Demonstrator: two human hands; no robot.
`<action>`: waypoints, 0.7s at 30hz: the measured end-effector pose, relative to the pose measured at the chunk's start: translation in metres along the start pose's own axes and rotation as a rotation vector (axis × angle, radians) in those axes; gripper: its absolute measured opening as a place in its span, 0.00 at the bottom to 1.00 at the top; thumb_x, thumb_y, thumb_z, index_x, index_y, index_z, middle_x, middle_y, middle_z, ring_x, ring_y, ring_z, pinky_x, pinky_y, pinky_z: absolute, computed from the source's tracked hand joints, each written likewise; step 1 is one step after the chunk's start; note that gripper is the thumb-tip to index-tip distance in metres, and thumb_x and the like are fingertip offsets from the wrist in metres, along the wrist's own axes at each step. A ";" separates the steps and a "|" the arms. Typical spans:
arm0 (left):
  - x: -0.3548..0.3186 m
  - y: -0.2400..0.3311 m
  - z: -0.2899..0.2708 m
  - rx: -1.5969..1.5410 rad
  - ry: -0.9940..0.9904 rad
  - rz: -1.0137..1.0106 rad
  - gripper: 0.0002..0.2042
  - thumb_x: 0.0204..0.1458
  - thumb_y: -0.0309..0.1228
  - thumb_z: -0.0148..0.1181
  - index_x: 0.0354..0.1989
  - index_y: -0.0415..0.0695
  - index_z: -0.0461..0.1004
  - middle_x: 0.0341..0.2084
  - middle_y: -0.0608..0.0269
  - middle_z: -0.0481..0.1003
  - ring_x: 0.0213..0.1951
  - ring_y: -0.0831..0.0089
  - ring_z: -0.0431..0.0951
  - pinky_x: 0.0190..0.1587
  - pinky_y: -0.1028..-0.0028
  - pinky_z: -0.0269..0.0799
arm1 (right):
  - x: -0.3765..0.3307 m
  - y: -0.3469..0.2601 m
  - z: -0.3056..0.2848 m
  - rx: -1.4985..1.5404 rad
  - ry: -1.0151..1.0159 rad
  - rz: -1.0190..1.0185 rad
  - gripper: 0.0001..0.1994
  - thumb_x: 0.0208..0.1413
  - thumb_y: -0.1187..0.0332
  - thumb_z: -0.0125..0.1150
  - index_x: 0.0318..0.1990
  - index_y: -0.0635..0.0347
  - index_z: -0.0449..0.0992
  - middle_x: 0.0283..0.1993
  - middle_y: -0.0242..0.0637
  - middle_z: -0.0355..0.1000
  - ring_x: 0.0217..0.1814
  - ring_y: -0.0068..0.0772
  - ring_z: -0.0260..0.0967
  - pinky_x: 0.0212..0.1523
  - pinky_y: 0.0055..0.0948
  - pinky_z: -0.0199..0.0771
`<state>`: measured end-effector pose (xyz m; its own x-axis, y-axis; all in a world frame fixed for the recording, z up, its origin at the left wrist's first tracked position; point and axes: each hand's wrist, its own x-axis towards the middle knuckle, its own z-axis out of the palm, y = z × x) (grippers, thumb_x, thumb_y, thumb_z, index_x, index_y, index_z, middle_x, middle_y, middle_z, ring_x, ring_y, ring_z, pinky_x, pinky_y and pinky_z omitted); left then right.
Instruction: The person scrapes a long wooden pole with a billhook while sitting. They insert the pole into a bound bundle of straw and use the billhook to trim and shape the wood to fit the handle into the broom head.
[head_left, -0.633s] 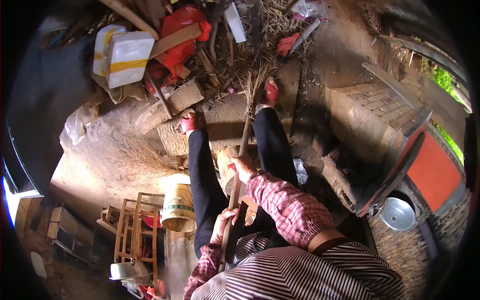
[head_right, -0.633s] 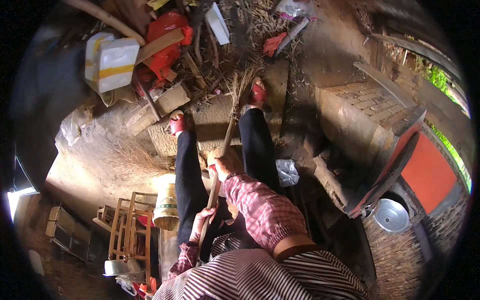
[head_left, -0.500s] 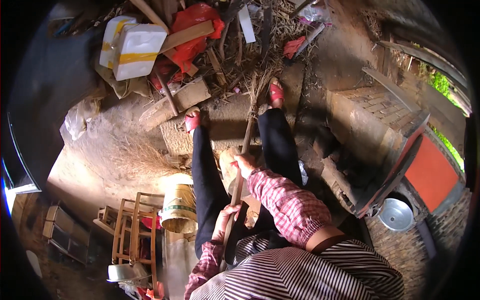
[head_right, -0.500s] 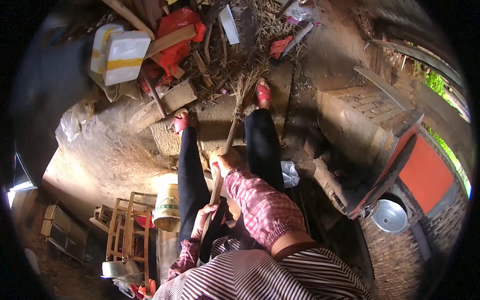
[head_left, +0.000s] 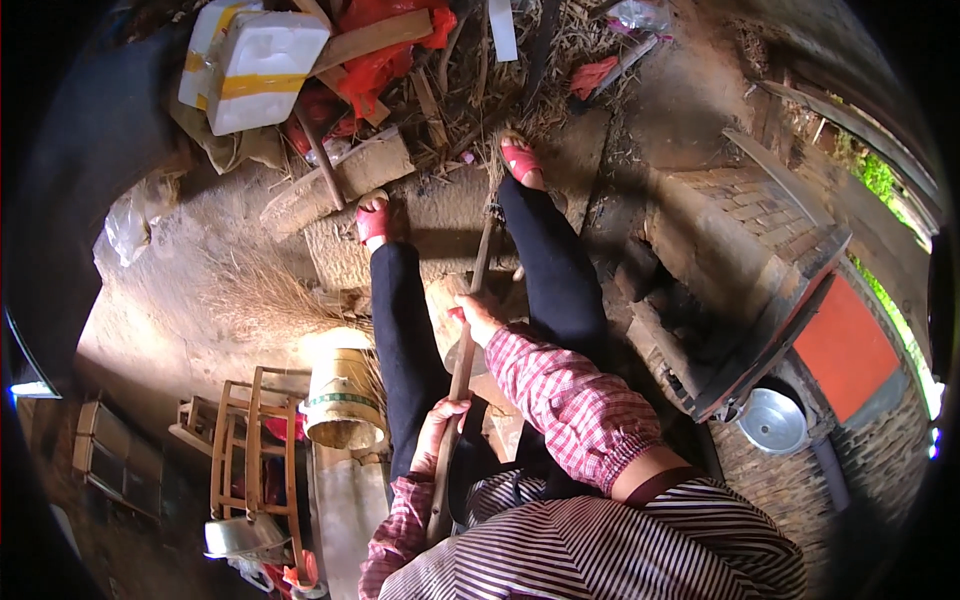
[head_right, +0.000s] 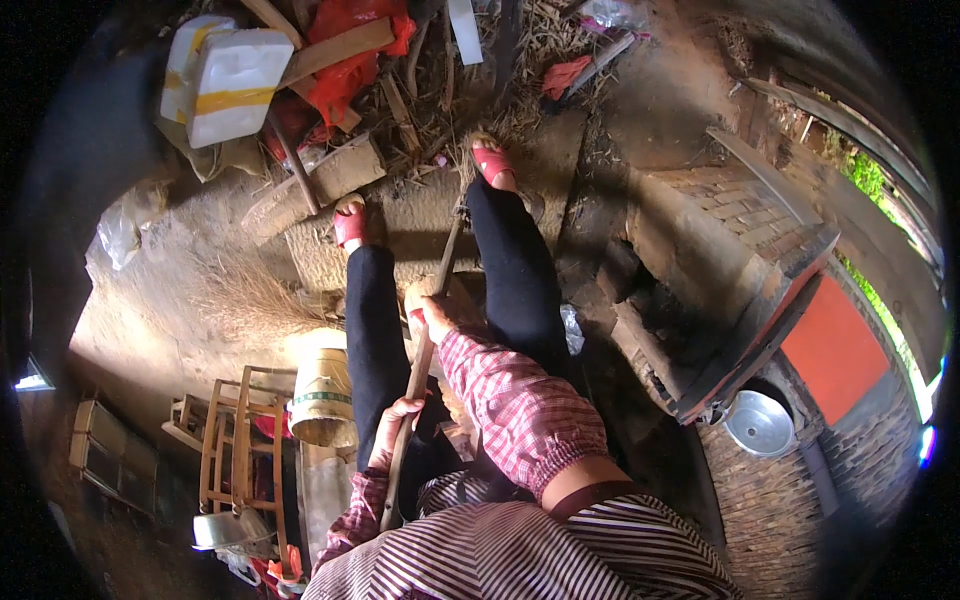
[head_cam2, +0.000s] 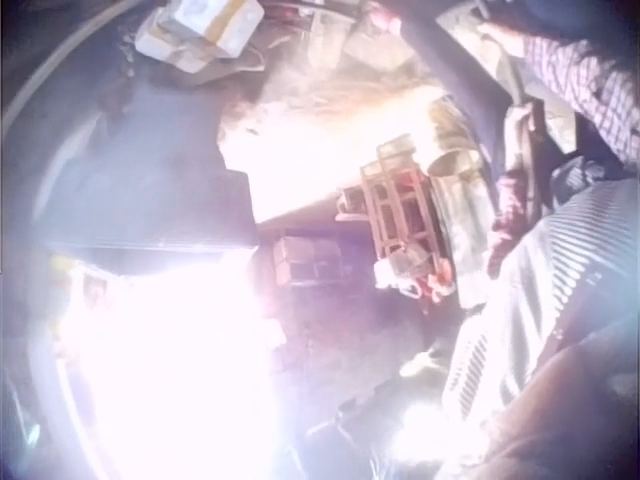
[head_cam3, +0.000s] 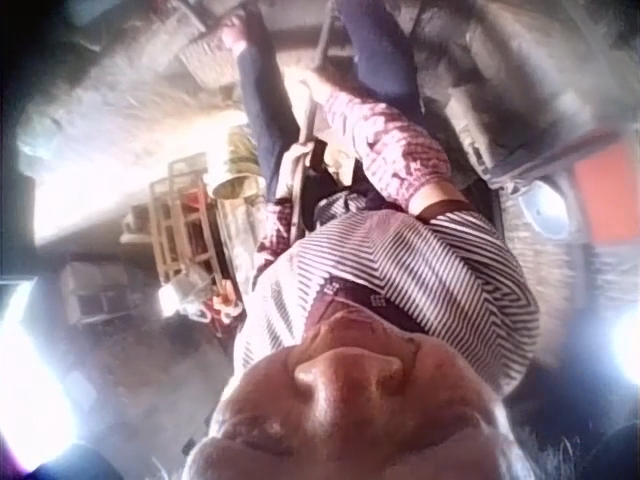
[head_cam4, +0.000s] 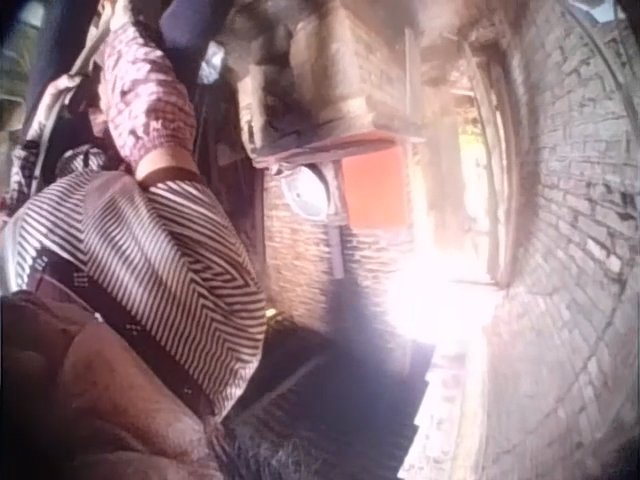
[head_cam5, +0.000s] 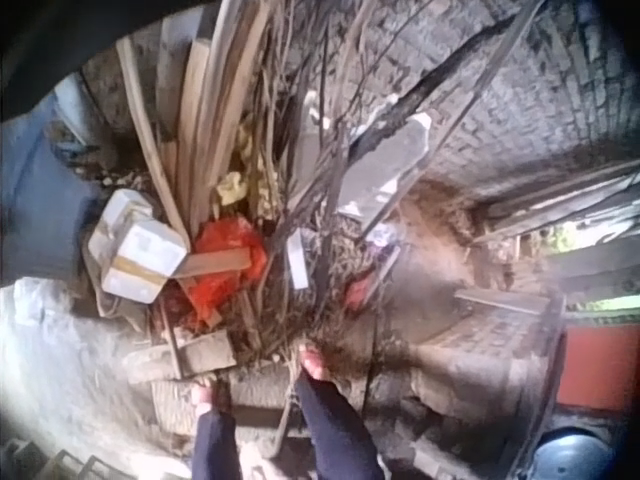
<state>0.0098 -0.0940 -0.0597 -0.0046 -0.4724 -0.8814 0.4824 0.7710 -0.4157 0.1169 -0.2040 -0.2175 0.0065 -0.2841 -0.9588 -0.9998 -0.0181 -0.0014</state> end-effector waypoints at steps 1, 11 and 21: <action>-0.004 0.004 0.013 0.030 0.096 0.020 0.14 0.45 0.30 0.65 0.40 0.38 0.75 0.20 0.76 0.70 0.19 0.84 0.66 0.25 0.84 0.61 | -0.001 -0.006 -0.002 0.008 -0.017 0.009 0.08 0.48 0.72 0.60 0.36 0.64 0.73 0.26 0.40 0.75 0.23 0.35 0.76 0.22 0.29 0.71; -0.030 0.026 0.129 0.346 0.254 0.036 0.18 0.47 0.32 0.67 0.45 0.40 0.72 0.31 0.73 0.71 0.34 0.83 0.68 0.38 0.82 0.62 | 0.009 -0.060 -0.042 0.308 -0.375 0.180 0.10 0.49 0.70 0.65 0.39 0.60 0.74 0.26 0.34 0.75 0.21 0.24 0.68 0.20 0.20 0.66; -0.003 -0.021 0.152 0.339 0.083 -0.012 0.11 0.40 0.20 0.65 0.32 0.45 0.71 0.25 0.75 0.68 0.27 0.82 0.68 0.35 0.81 0.63 | 0.013 -0.079 -0.086 0.215 -0.475 0.241 0.13 0.52 0.60 0.65 0.25 0.58 0.74 0.20 0.28 0.69 0.17 0.16 0.59 0.20 0.15 0.58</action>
<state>0.1330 -0.1739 -0.0138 -0.0766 -0.4336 -0.8978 0.7456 0.5729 -0.3404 0.1972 -0.2890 -0.2058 -0.1807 0.2071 -0.9615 -0.9533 0.2036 0.2230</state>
